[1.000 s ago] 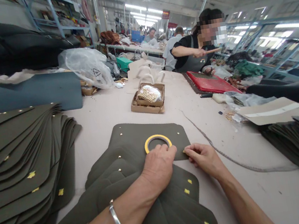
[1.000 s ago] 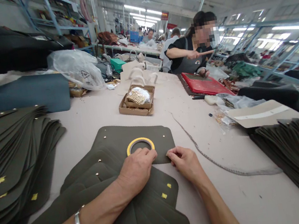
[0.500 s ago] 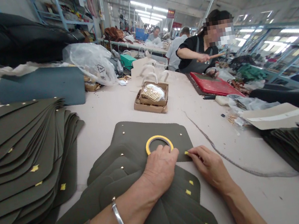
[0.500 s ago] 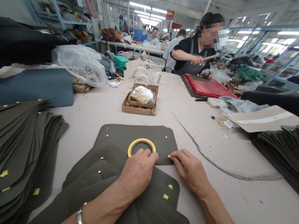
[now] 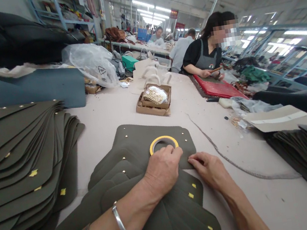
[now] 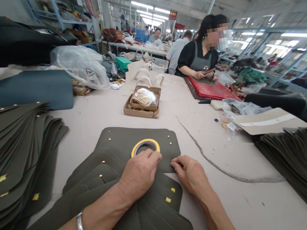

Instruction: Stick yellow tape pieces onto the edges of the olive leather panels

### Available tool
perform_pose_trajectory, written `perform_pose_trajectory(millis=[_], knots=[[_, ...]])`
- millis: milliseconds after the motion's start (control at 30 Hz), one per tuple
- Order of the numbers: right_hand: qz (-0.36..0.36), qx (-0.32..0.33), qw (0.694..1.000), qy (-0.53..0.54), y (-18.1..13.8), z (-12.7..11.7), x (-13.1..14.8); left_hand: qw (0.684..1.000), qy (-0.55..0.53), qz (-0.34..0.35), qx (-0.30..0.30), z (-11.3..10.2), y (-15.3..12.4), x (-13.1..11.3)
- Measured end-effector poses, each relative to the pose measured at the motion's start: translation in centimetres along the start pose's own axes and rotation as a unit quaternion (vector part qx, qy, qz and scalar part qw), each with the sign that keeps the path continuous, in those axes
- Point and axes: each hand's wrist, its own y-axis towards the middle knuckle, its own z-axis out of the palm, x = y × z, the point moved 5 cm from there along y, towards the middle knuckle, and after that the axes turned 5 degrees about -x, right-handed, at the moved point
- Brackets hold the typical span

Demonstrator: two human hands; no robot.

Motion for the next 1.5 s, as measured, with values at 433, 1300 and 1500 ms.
perform_pose_trajectory(millis=[433, 1300, 1500], knots=[[-0.076, -0.086, 0.976, 0.185, -1.5, -2.6, 0.7, 0.987, -0.131, 0.076, -0.047, 0.2, -0.3, -0.7], [-0.040, -0.081, 0.975, 0.201, -1.8, -0.9, 3.0, 0.998, -0.010, 0.061, 0.000, -0.2, -0.2, -1.4], [0.137, -0.039, 0.904, 0.403, -0.9, 0.3, 1.6, 0.994, -0.053, 0.069, -0.066, -0.8, -0.5, -1.7]])
